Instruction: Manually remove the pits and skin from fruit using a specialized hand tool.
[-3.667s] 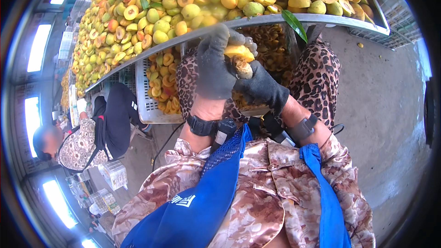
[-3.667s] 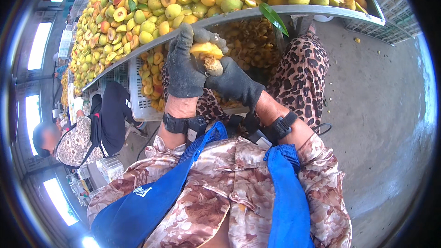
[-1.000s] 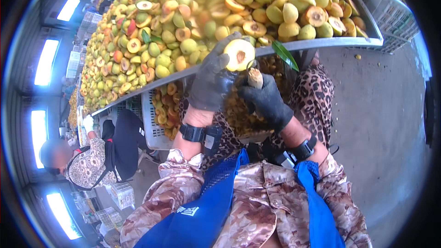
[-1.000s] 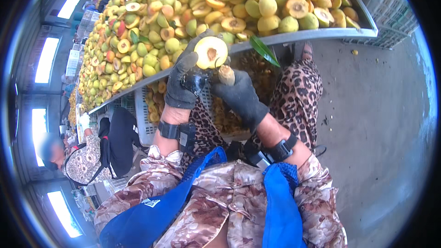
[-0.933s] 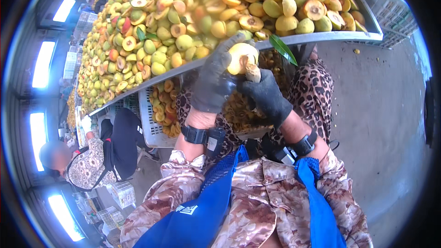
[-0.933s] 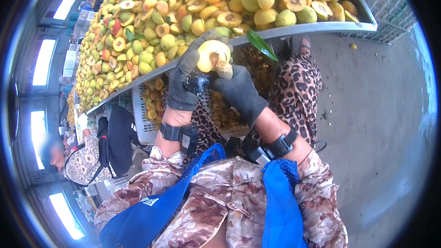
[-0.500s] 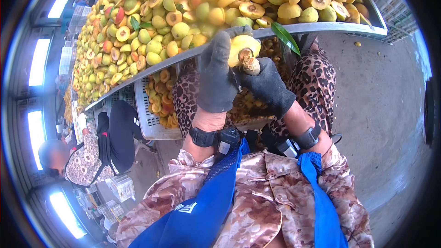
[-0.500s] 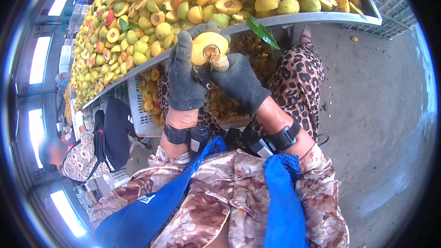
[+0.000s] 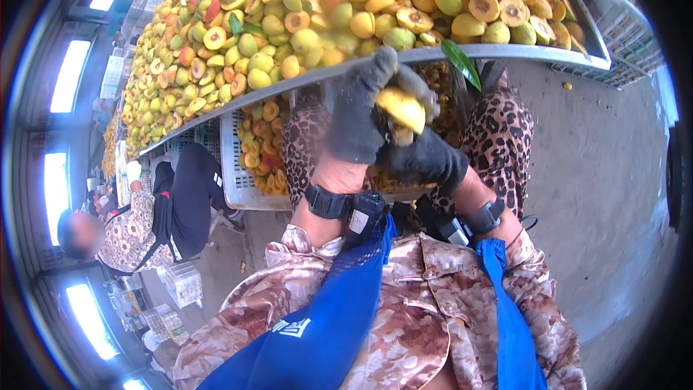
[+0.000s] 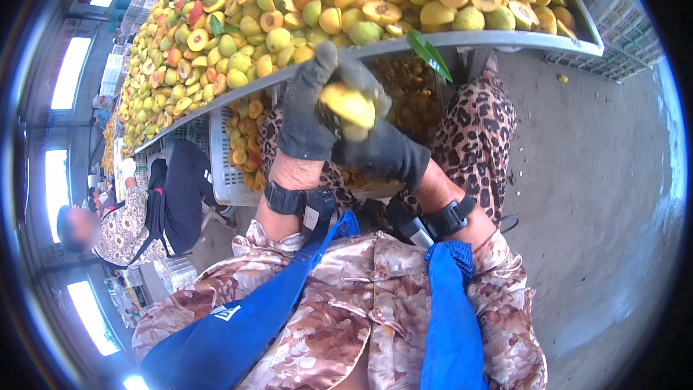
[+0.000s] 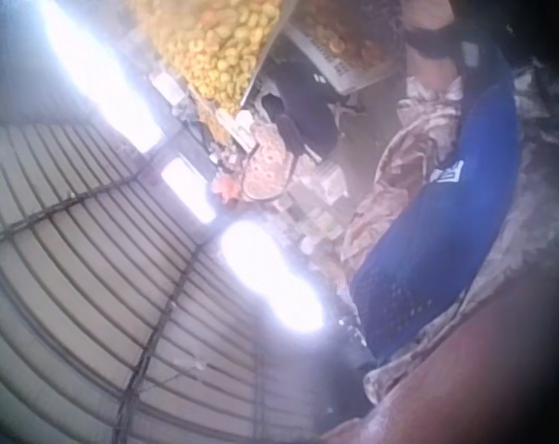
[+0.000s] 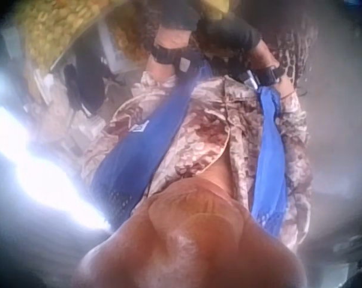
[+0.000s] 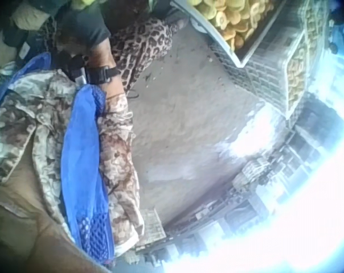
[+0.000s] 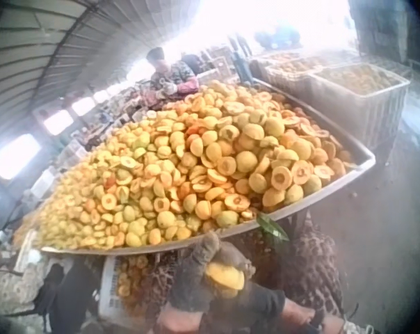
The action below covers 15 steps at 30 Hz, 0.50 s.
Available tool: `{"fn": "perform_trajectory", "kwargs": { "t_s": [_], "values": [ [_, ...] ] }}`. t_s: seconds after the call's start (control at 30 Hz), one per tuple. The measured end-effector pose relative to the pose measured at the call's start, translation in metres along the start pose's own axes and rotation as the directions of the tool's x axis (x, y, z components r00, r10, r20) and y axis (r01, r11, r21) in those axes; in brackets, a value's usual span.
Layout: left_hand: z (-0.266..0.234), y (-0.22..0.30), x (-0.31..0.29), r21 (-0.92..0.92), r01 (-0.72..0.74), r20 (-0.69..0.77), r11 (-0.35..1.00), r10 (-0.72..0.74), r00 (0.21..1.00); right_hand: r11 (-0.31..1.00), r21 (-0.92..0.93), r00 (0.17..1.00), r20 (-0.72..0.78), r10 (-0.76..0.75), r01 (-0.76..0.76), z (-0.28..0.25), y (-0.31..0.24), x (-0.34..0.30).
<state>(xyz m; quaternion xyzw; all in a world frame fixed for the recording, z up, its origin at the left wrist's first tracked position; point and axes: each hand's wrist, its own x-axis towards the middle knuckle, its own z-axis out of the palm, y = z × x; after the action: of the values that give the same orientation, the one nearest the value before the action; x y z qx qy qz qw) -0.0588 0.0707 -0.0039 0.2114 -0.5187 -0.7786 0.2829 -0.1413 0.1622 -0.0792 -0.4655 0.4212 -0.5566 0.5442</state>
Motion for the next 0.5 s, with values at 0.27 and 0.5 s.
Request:
{"fn": "perform_trajectory", "kwargs": {
  "t_s": [0.27, 0.5],
  "values": [
    [0.012, 0.018, -0.025, 0.505, -0.136, -0.049, 0.852, 0.186, 0.981, 0.977, 0.018, 0.977, -0.009, -0.212, 0.212, 0.02, 0.007, 0.005],
    [0.017, 0.026, -0.037, 0.551, -0.171, -0.08, 0.817, 0.256, 0.963, 0.948, 0.316, 0.975, 0.215, -0.055, -0.016, 0.022, -0.011, -0.003]
  ]
}}
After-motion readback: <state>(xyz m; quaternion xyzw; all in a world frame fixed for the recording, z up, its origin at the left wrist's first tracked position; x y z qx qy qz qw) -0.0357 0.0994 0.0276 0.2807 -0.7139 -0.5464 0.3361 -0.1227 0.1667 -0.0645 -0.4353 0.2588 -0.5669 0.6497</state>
